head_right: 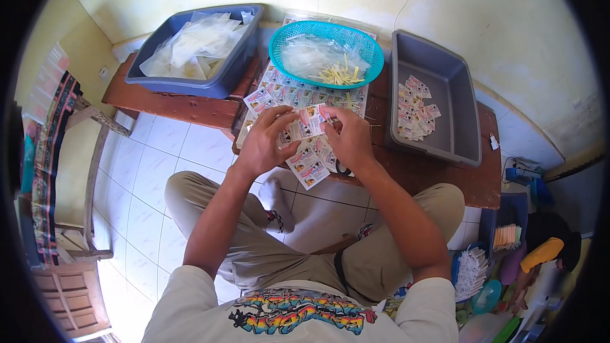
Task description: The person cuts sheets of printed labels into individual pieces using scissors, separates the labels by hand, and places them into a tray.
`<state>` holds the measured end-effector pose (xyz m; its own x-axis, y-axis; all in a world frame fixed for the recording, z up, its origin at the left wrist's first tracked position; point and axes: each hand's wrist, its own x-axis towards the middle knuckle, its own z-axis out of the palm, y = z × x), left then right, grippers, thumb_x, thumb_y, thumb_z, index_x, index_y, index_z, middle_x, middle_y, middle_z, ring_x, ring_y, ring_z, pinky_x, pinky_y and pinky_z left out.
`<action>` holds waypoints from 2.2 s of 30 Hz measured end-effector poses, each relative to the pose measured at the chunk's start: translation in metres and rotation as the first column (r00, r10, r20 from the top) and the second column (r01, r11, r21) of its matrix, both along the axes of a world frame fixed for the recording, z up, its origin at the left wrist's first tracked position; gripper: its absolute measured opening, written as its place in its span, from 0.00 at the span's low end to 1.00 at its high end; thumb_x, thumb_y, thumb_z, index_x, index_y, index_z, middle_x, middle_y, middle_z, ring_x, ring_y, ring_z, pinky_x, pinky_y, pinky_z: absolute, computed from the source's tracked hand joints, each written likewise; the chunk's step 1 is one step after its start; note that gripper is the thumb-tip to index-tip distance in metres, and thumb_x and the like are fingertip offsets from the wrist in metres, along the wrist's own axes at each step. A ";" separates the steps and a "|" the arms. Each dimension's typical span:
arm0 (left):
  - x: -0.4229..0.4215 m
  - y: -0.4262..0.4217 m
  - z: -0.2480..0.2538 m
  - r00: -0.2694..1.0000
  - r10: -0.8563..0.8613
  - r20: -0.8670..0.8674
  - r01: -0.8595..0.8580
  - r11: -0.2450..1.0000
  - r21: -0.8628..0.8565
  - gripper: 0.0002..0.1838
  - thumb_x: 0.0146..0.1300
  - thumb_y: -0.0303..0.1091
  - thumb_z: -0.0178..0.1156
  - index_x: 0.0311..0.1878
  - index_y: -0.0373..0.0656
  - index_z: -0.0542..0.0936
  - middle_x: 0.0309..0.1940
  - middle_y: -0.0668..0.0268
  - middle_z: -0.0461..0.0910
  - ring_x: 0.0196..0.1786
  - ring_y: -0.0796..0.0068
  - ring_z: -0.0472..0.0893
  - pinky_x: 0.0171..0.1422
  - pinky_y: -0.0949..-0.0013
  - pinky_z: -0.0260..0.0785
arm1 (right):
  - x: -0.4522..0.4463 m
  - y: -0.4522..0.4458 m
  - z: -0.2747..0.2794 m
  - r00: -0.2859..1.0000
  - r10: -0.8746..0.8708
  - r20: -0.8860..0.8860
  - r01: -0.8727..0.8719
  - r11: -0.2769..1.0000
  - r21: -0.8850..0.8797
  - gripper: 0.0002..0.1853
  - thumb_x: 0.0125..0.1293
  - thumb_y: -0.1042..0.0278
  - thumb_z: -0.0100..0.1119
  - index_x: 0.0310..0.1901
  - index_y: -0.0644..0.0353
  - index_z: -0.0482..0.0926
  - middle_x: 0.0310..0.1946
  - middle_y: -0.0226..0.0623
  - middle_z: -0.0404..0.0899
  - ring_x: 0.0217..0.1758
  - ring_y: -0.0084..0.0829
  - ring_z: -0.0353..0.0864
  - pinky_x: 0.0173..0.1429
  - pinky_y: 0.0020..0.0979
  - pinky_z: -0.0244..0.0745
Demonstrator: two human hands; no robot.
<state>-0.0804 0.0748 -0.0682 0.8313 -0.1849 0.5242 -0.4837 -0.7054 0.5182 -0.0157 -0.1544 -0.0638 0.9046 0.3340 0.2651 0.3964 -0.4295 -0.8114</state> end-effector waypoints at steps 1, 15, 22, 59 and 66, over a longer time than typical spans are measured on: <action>-0.002 -0.002 0.008 1.000 0.001 0.003 -0.001 1.000 0.004 0.35 0.53 0.31 0.81 0.67 0.42 0.82 0.65 0.53 0.79 0.66 0.47 0.80 0.71 0.50 0.76 | -0.001 -0.002 0.002 1.000 -0.012 -0.029 0.012 1.000 0.016 0.20 0.67 0.75 0.73 0.61 0.60 0.87 0.51 0.48 0.90 0.44 0.38 0.93 0.49 0.35 0.88; -0.001 -0.006 0.040 0.999 -0.028 0.044 0.027 0.999 0.026 0.33 0.53 0.29 0.82 0.65 0.39 0.83 0.67 0.52 0.82 0.69 0.48 0.81 0.74 0.51 0.74 | -0.001 -0.018 0.029 0.998 0.030 0.057 -0.044 0.964 0.262 0.20 0.69 0.75 0.73 0.63 0.57 0.87 0.55 0.45 0.90 0.49 0.32 0.92 0.52 0.33 0.88; 0.018 -0.008 0.027 0.999 -0.039 0.030 0.038 0.999 0.029 0.31 0.54 0.28 0.81 0.63 0.39 0.85 0.68 0.52 0.81 0.69 0.47 0.80 0.74 0.51 0.75 | -0.001 -0.028 0.029 0.996 -0.010 0.087 -0.002 0.990 0.142 0.21 0.69 0.75 0.72 0.64 0.58 0.86 0.54 0.46 0.87 0.46 0.35 0.92 0.47 0.34 0.88; 0.011 0.002 -0.020 0.987 0.111 -0.119 -0.111 0.994 0.003 0.29 0.55 0.28 0.81 0.62 0.38 0.86 0.68 0.50 0.80 0.69 0.47 0.80 0.75 0.52 0.75 | -0.032 -0.059 -0.015 0.993 0.013 -0.120 -0.080 0.817 -0.571 0.40 0.61 0.71 0.69 0.78 0.57 0.71 0.64 0.52 0.76 0.56 0.56 0.86 0.61 0.52 0.84; 0.017 0.000 -0.007 0.987 0.152 -0.047 -0.152 0.988 -0.002 0.28 0.55 0.29 0.81 0.61 0.38 0.86 0.67 0.50 0.81 0.69 0.47 0.80 0.75 0.51 0.74 | -0.036 -0.069 0.012 0.988 0.054 -0.145 -0.107 0.912 -0.395 0.42 0.57 0.69 0.78 0.75 0.59 0.75 0.54 0.49 0.79 0.47 0.46 0.85 0.57 0.43 0.83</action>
